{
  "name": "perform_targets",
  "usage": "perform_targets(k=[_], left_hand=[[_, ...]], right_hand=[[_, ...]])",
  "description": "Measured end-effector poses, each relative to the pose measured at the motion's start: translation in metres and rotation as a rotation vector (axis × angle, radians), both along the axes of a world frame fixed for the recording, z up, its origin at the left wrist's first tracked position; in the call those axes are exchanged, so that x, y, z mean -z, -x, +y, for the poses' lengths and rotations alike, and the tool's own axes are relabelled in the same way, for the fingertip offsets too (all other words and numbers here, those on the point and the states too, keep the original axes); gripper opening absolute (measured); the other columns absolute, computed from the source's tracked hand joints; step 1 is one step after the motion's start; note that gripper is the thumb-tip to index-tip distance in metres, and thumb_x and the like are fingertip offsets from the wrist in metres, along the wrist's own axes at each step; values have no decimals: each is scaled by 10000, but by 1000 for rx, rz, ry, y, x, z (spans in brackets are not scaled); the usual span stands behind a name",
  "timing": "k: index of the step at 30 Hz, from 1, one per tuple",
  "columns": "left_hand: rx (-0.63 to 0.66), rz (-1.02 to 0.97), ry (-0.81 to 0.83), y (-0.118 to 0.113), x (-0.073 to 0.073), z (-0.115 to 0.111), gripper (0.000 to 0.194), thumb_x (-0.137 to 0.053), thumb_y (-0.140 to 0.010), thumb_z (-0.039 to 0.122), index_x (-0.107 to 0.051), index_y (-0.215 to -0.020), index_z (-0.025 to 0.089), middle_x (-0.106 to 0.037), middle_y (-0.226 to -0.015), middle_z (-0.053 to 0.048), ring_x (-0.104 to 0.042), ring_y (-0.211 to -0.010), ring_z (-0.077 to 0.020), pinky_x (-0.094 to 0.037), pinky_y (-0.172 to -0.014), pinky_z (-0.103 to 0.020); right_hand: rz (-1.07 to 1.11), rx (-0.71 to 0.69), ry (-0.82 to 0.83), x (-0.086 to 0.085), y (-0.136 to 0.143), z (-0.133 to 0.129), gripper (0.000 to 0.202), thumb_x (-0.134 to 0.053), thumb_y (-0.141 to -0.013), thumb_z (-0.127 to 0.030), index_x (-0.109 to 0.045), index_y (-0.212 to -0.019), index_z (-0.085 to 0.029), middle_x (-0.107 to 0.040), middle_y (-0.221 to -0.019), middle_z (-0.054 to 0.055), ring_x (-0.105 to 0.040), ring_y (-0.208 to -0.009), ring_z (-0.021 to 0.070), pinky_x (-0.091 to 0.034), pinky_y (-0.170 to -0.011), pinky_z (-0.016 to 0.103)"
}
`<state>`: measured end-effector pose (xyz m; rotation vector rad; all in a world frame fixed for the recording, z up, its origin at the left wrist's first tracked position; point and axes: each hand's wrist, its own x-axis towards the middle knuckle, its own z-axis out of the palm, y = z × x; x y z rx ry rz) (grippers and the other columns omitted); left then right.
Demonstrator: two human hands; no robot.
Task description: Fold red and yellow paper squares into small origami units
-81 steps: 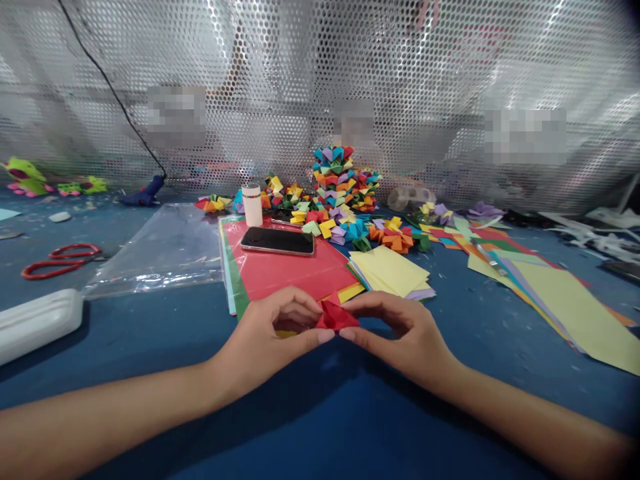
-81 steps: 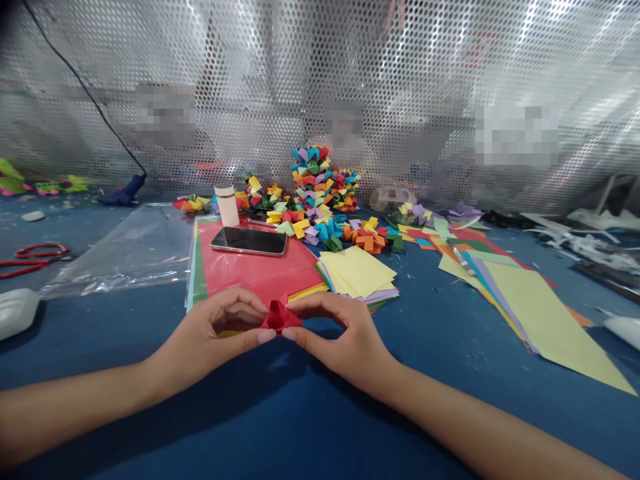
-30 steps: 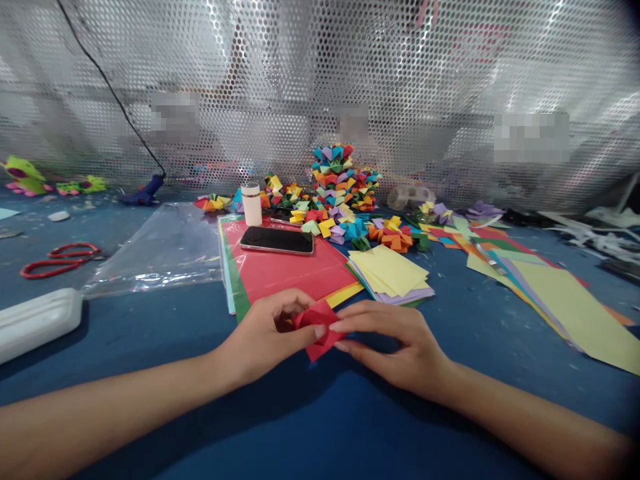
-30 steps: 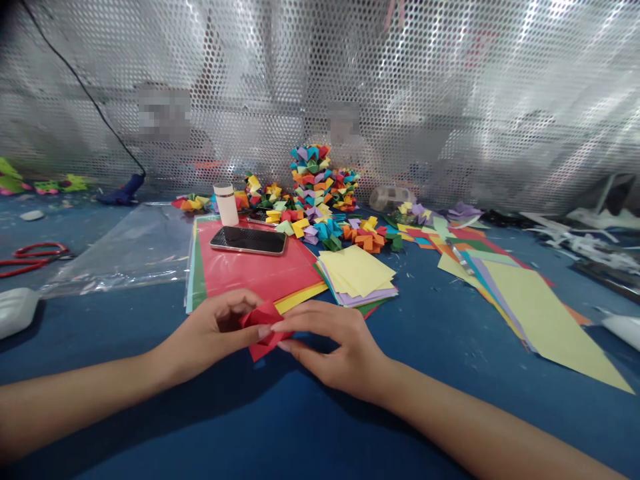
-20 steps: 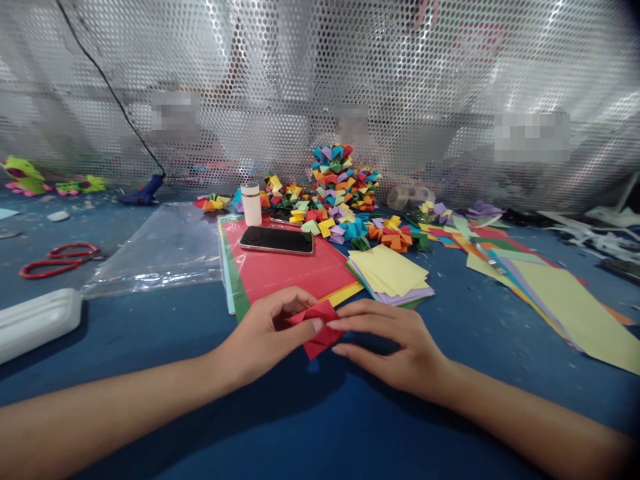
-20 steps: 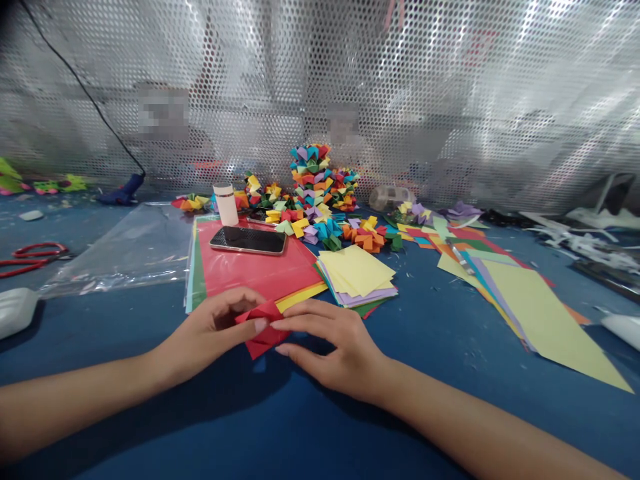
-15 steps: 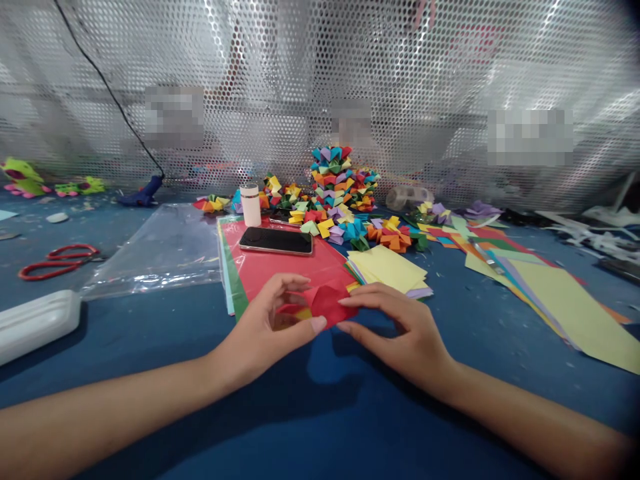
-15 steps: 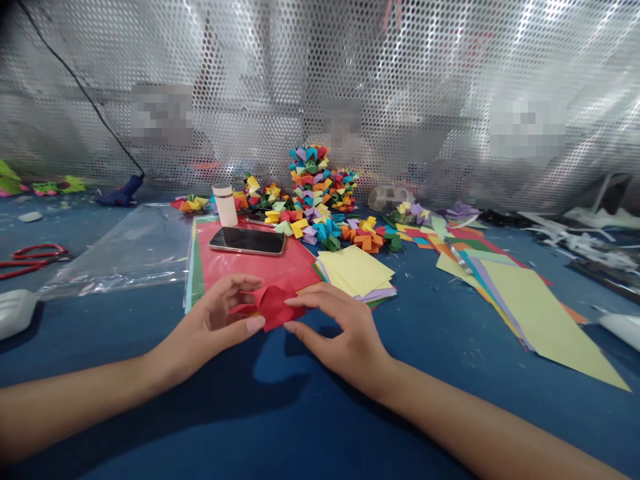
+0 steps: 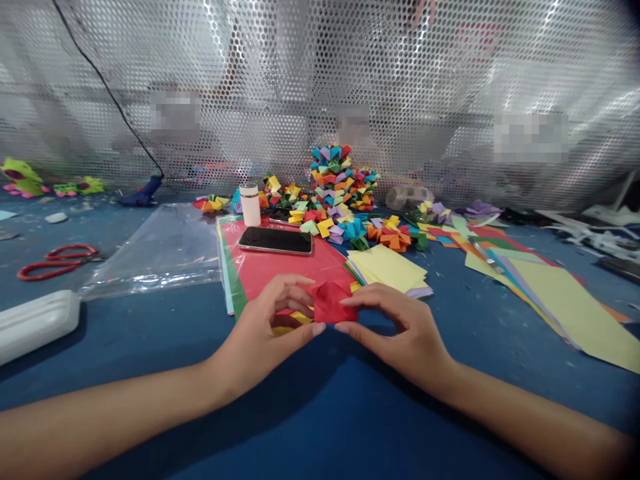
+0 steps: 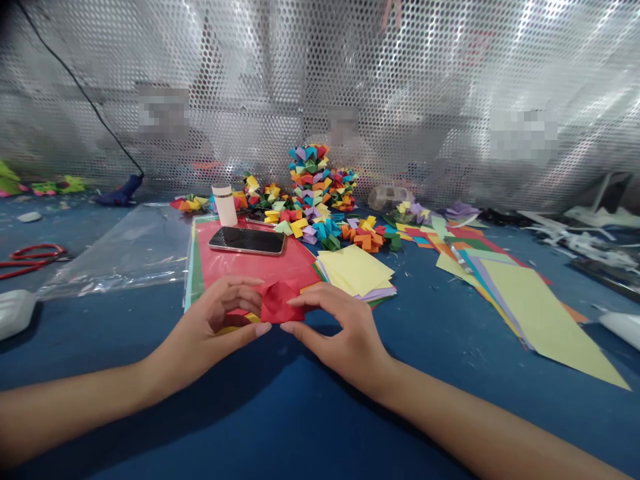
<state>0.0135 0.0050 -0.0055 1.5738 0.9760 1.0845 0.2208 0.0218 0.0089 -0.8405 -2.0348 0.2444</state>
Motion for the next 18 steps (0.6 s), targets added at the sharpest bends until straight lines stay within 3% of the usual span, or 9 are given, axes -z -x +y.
perform_targets(k=[7, 18], left_hand=[[-39, 141, -71, 1, -6, -1, 309, -696, -770, 270, -616, -1066, 231, -650, -1023, -21, -614, -918, -156, -517, -830, -262], [-42, 206, -144, 1, -2, -1, 274, -686, -785, 269, -673, -1058, 258, -700, -1027, -9, -657, -917, -165, -541, -815, -255]], right_hand=[[-14, -11, 20, 1, 0, 0, 157, -750, -721, -253, -680, -852, -203, -708, -790, 39, -672, -729, 168, -548, -696, 271], [-76, -100, 33, 2, -1, 1, 144, -718, -749, -222, -690, -889, -202, -706, -854, 55, -667, -785, 171, -535, -720, 283]])
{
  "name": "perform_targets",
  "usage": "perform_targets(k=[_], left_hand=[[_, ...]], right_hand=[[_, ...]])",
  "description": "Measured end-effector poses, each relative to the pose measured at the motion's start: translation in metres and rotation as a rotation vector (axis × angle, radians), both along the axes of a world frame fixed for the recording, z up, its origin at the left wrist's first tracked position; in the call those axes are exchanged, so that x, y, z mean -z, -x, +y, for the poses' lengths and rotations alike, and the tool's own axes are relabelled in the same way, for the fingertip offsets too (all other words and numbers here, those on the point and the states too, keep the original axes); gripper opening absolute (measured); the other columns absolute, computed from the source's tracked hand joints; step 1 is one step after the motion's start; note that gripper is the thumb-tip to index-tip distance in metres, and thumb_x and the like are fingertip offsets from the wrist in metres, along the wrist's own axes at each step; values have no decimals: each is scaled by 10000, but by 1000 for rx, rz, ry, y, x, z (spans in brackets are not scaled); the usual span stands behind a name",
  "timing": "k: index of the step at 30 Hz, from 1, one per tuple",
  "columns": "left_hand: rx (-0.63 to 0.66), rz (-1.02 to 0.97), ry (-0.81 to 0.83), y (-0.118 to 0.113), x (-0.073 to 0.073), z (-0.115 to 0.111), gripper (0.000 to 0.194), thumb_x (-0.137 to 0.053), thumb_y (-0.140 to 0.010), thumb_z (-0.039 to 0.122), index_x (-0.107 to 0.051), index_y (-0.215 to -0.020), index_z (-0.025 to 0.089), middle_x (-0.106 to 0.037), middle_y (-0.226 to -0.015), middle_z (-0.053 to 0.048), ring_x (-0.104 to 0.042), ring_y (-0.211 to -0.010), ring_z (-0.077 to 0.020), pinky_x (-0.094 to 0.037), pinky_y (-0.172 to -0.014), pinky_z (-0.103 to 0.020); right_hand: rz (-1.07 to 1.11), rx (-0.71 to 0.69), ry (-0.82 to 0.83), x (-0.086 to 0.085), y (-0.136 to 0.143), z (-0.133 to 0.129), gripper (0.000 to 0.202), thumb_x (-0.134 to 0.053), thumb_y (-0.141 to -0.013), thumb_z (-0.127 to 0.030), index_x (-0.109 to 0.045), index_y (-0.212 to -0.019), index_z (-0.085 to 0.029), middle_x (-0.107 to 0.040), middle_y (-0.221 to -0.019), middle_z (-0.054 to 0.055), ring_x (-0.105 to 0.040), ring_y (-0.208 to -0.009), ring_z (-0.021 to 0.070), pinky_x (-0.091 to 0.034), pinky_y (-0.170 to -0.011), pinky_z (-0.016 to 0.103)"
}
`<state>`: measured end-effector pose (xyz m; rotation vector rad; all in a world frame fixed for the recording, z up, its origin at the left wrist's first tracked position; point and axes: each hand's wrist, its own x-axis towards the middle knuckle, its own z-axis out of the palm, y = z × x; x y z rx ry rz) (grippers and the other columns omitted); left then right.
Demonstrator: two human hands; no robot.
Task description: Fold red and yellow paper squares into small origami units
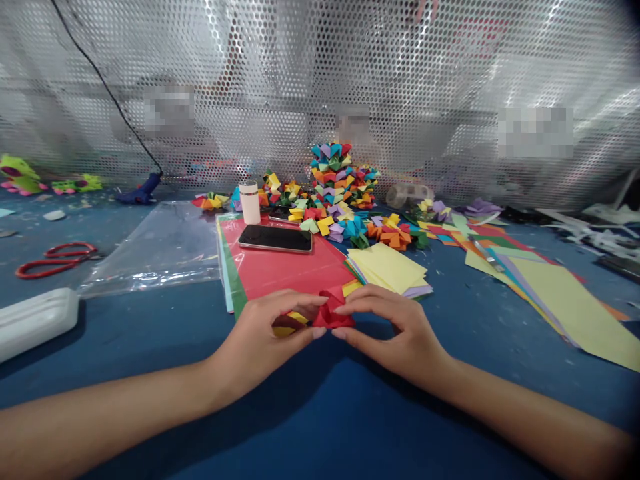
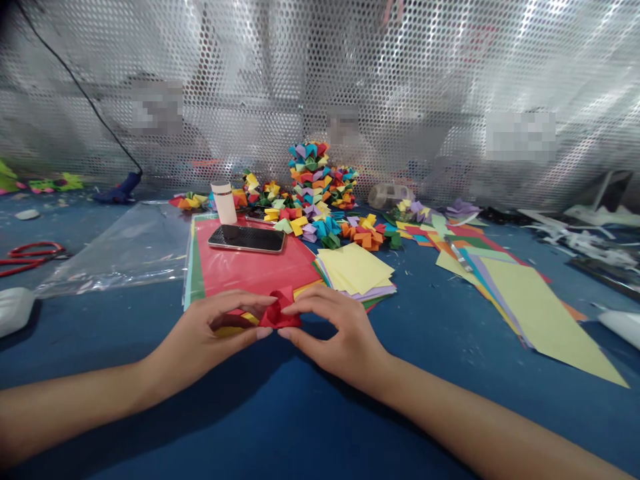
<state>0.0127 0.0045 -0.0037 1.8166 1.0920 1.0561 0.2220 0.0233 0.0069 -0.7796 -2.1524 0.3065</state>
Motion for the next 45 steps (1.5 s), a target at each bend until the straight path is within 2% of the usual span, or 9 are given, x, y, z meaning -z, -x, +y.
perform_targets(k=[9, 21, 27, 30, 34, 45], left_hand=[[29, -9, 37, -2, 0, -2, 263, -684, -780, 254, -690, -1042, 236, -717, -983, -14, -676, -874, -170, -550, -782, -254], [58, -34, 83, -2, 0, -1, 248, -687, -783, 274, -692, -1030, 270, -717, -1015, 15, -671, -901, -157, -542, -798, -232], [54, -29, 101, -1, 0, -3, 240, -695, -773, 268, -686, -1013, 259, -716, -969, 12, -672, -870, -152, -542, -783, -234], [67, 13, 74, -2, -1, -4, 233, -694, -774, 242, -687, -1006, 247, -715, -957, 8, -668, -863, -150, -529, -773, -225], [128, 76, 16, -2, -3, -3, 220, -684, -785, 230, -691, -1004, 249, -709, -916, 13, -659, -807, -134, -512, -725, -203], [182, 88, -47, -1, 0, -3, 256, -656, -799, 174, -683, -1038, 259, -697, -928, 18, -646, -792, -113, -503, -712, -180]], right_hand=[[5, -54, 28, 0, 1, 0, 179, -706, -750, -179, -685, -926, -200, -697, -871, 54, -662, -796, 164, -535, -728, 277], [-18, -46, 56, -2, 1, -1, 163, -678, -764, -198, -672, -926, -182, -690, -854, 59, -649, -783, 165, -518, -723, 284], [2, 37, 209, -5, 0, -1, 105, -567, -839, -225, -649, -882, -176, -693, -812, 41, -650, -740, 147, -512, -696, 261], [68, 74, 314, -4, 1, 0, 60, -598, -805, -231, -586, -820, -174, -651, -729, 13, -628, -654, 127, -517, -625, 230], [44, 58, 412, -2, 1, 3, 120, -622, -758, -211, -513, -720, -180, -582, -636, -16, -566, -575, 105, -479, -549, 206], [-34, 83, 535, 1, 1, 3, 141, -626, -734, -221, -496, -694, -183, -546, -604, -30, -485, -529, 94, -400, -503, 214]])
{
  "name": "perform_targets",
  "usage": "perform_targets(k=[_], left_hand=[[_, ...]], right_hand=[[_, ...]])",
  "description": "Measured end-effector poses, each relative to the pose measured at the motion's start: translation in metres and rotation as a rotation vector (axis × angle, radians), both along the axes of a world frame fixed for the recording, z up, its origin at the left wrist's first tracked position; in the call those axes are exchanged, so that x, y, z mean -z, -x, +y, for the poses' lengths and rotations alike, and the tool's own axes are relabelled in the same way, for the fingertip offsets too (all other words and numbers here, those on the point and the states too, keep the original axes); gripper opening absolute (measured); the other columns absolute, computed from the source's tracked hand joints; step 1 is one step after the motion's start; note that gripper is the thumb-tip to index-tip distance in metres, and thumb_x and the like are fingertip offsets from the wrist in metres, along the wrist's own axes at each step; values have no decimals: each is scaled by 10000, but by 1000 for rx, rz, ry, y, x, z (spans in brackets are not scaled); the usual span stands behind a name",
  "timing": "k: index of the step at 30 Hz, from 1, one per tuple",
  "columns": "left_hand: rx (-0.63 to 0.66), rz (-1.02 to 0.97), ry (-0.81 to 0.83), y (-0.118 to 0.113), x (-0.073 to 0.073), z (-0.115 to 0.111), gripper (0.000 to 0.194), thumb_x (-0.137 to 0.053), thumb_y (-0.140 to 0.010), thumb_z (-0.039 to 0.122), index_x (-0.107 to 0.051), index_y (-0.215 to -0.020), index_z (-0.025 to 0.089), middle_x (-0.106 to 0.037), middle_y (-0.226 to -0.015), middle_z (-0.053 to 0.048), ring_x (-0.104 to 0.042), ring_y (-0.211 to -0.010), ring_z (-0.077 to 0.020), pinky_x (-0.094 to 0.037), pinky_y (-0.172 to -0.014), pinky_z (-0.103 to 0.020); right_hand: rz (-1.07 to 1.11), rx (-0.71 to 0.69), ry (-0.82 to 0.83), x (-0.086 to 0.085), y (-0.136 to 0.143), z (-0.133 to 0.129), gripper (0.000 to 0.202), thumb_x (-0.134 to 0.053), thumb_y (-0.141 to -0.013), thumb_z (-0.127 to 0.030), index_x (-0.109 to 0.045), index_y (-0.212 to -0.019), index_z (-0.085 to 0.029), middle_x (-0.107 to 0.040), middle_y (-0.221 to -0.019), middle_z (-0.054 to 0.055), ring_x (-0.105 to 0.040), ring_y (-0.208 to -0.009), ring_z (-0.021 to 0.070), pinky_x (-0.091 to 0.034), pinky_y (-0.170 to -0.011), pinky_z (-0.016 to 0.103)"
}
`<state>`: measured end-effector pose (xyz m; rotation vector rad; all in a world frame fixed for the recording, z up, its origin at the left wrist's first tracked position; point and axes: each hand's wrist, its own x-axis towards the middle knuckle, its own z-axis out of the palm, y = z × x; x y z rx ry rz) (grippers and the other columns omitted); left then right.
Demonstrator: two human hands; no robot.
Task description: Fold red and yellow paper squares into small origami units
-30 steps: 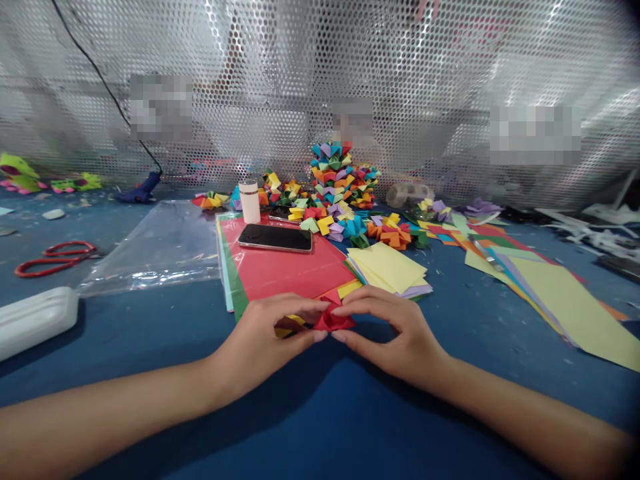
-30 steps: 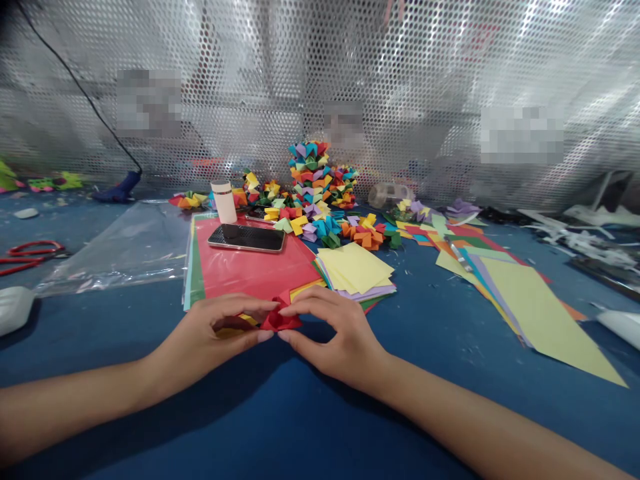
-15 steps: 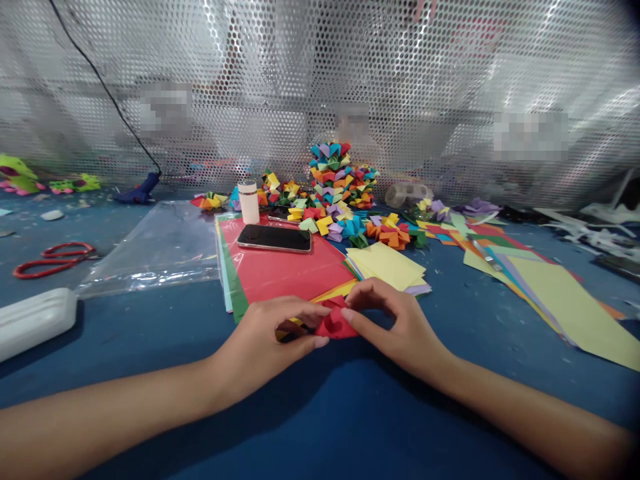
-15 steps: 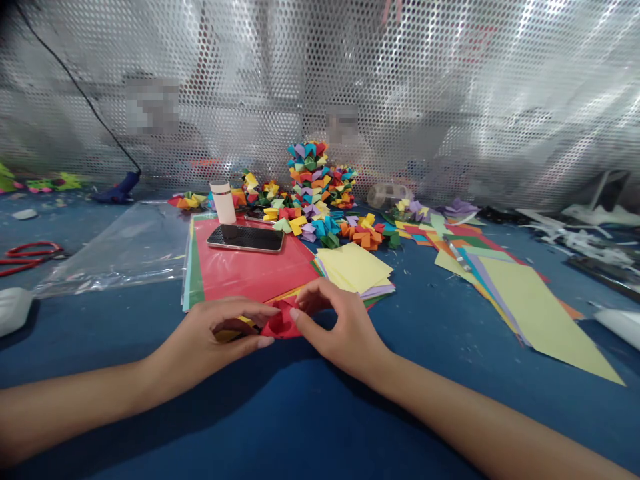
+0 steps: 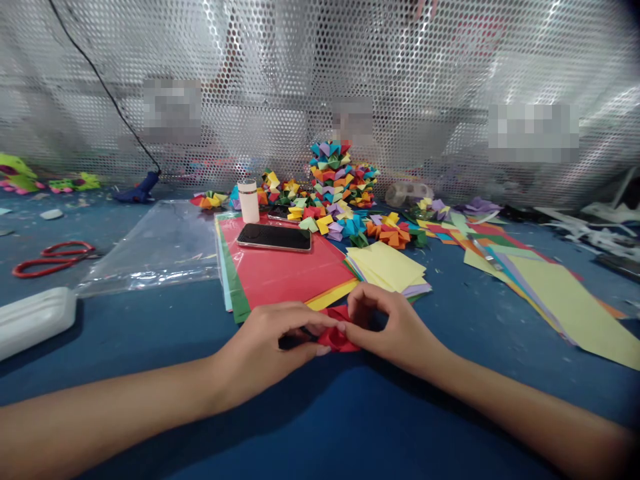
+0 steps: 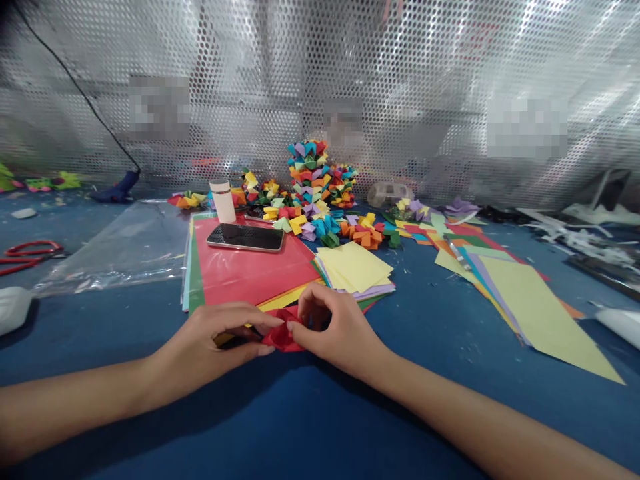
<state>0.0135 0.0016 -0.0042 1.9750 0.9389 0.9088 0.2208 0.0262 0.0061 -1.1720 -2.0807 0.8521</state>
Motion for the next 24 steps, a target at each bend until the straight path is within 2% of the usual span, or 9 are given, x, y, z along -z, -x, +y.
perform_targets(k=[6, 11, 16, 20, 24], left_hand=[[6, 12, -37, 0, 0, -2, 255, -651, -807, 181, -680, -1046, 263, -696, -929, 21, -645, -790, -106, -497, -721, -173], [-36, -6, 29, -1, 0, -1, 251, -660, -790, 181, -686, -1033, 238, -705, -937, 0, -660, -803, -131, -520, -722, -203], [-111, -49, 87, -2, -1, 1, 253, -680, -776, 218, -690, -1028, 235, -719, -949, 0, -674, -843, -145, -539, -748, -216], [-176, -61, 1, -1, -2, 1, 249, -692, -769, 227, -698, -1016, 265, -727, -967, 22, -674, -869, -134, -532, -783, -198], [-170, -94, 27, 0, -2, 1, 252, -687, -779, 244, -694, -1029, 277, -729, -958, 30, -680, -850, -124, -543, -753, -176]], right_hand=[[-10, -9, 22, 1, 0, 0, 158, -636, -732, -250, -499, -693, -182, -538, -597, -32, -471, -521, 94, -376, -489, 216], [29, -38, 30, -4, 0, 0, 148, -619, -778, -284, -554, -716, -167, -580, -607, -16, -517, -553, 105, -408, -531, 220], [115, -42, -100, -9, -3, -2, 185, -553, -859, -334, -638, -827, -172, -645, -747, 11, -578, -685, 118, -441, -619, 219], [88, -75, -172, -7, -4, -5, 165, -630, -813, -319, -650, -870, -165, -668, -778, 24, -604, -694, 128, -473, -645, 232], [76, -72, -349, -4, -3, -5, 144, -704, -756, -243, -673, -868, -158, -683, -814, 45, -633, -739, 140, -494, -704, 254]])
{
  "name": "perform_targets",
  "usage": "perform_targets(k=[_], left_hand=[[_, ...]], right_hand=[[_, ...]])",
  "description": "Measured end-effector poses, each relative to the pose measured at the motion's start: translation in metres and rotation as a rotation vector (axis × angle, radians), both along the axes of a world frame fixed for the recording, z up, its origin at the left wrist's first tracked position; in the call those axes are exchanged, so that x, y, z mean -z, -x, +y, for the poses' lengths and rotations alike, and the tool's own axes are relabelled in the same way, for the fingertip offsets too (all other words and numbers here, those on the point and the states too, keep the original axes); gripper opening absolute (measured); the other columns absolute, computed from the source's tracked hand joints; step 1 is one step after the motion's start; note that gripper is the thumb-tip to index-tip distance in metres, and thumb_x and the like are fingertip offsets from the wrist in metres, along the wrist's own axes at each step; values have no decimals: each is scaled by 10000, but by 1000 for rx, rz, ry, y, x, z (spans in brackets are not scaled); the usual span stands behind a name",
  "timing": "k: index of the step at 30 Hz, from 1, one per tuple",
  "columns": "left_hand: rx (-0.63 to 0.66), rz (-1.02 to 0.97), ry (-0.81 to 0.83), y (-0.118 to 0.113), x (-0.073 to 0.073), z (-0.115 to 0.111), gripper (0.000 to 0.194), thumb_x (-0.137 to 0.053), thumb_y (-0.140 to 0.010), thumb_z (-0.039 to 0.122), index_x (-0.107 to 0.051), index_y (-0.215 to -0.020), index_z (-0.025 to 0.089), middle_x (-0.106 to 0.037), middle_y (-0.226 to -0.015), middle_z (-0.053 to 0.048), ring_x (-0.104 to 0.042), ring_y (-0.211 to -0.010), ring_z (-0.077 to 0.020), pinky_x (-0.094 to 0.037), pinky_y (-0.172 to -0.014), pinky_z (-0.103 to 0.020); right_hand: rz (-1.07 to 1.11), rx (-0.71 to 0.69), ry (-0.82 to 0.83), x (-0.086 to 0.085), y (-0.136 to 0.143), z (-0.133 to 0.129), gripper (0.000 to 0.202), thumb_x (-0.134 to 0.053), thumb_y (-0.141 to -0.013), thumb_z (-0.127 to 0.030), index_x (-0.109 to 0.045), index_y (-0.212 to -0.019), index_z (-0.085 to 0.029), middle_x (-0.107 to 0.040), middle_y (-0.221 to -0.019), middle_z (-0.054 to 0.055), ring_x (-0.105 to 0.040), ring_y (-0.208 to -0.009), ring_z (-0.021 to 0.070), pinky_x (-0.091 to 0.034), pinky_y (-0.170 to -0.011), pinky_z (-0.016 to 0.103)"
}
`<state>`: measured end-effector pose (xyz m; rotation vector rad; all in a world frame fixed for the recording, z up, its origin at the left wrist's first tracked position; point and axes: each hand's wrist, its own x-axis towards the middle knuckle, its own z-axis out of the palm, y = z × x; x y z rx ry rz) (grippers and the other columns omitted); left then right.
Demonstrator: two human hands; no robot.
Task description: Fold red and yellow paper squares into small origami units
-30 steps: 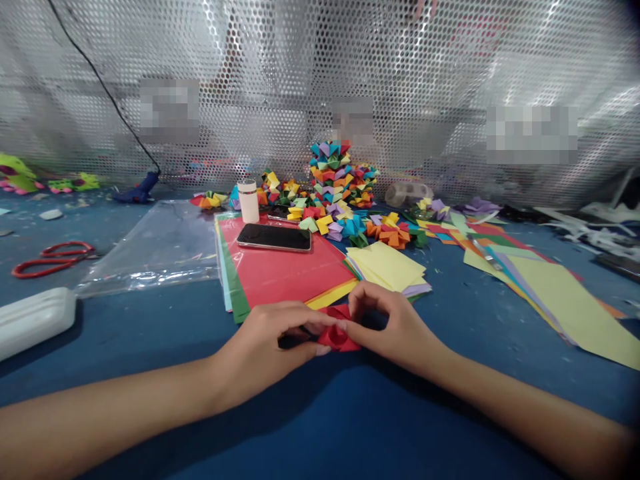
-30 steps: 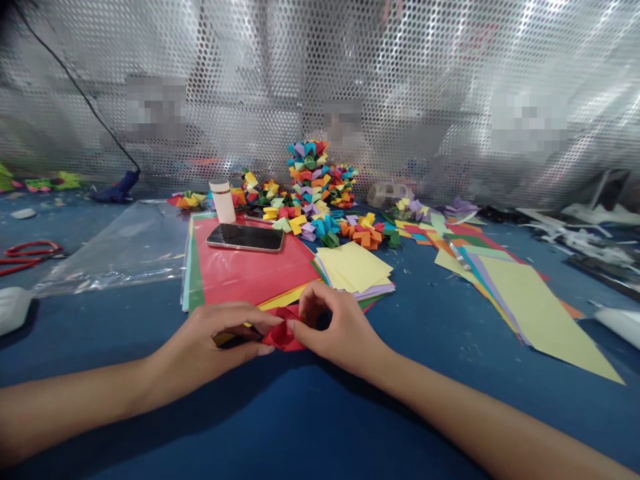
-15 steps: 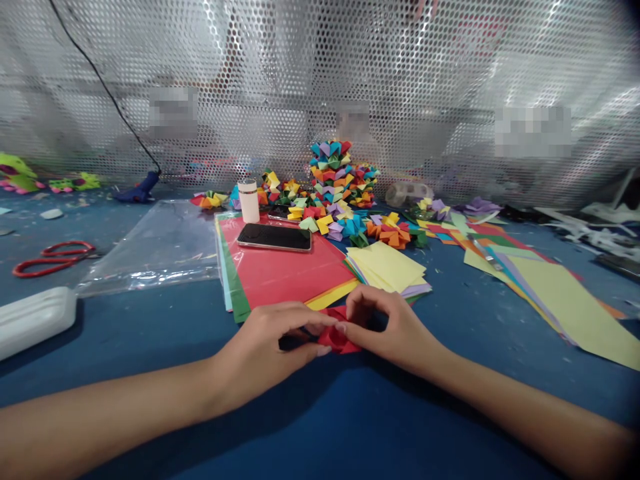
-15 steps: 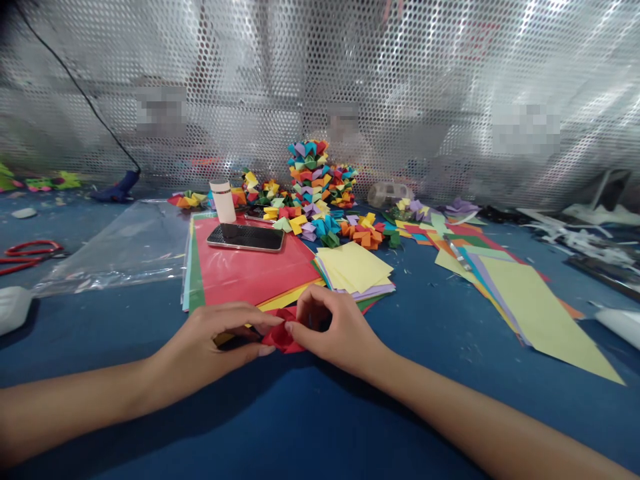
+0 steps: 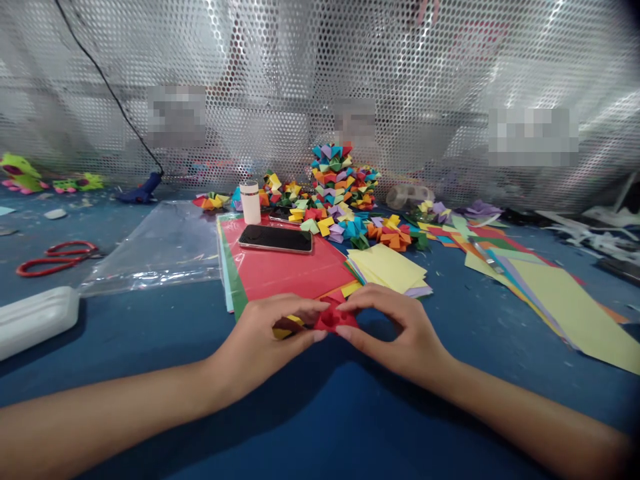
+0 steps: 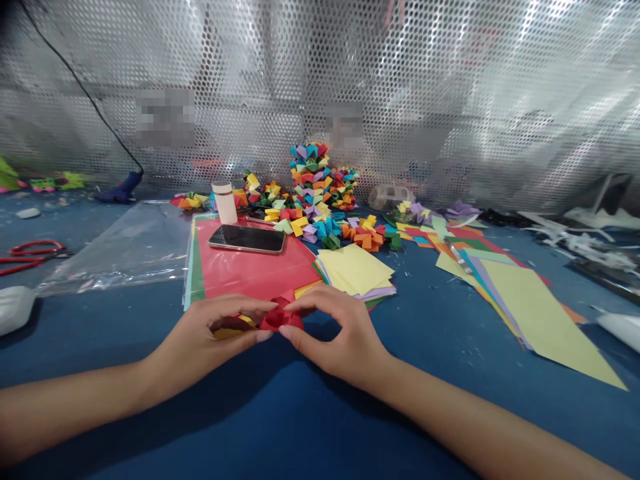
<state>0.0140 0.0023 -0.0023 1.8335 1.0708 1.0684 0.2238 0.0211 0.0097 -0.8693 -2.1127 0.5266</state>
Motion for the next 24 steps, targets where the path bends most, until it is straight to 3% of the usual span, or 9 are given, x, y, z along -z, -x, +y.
perform_targets(k=[5, 12, 19, 22, 24], left_hand=[[-1, -25, 10, -1, 1, 0, 250, -690, -772, 231, -701, -1020, 260, -731, -970, 21, -685, -856, -129, -549, -753, -177], [13, -30, 17, -1, -1, -1, 238, -691, -770, 224, -707, -1006, 249, -732, -982, 15, -682, -872, -134, -547, -760, -183], [62, -17, 92, 0, 0, 0, 267, -674, -786, 229, -678, -1052, 247, -729, -952, 7, -680, -867, -150, -543, -788, -233], [72, -64, 134, 0, 1, 0, 371, -685, -774, 222, -603, -1135, 239, -721, -879, 11, -683, -836, -143, -548, -777, -237], [66, -72, 146, 1, 1, 0, 341, -687, -771, 226, -599, -1100, 219, -716, -884, 0, -680, -844, -146, -550, -768, -233]], right_hand=[[-6, -20, -163, 2, 1, 0, 227, -718, -736, -173, -686, -961, -155, -690, -890, 66, -650, -809, 146, -509, -746, 250], [-6, -25, -209, 3, 1, 0, 206, -723, -729, -167, -686, -931, -152, -699, -865, 69, -662, -799, 154, -525, -740, 258], [-31, -69, -142, 1, 1, 0, 222, -701, -756, -192, -665, -975, -187, -709, -875, 57, -669, -794, 162, -536, -734, 278], [-11, -61, -74, 2, 0, -1, 257, -711, -759, -238, -655, -1007, -199, -721, -887, 54, -682, -781, 163, -548, -725, 269], [11, -33, -9, 3, 0, -1, 261, -729, -746, -272, -662, -988, -201, -729, -867, 50, -692, -760, 164, -558, -708, 257]])
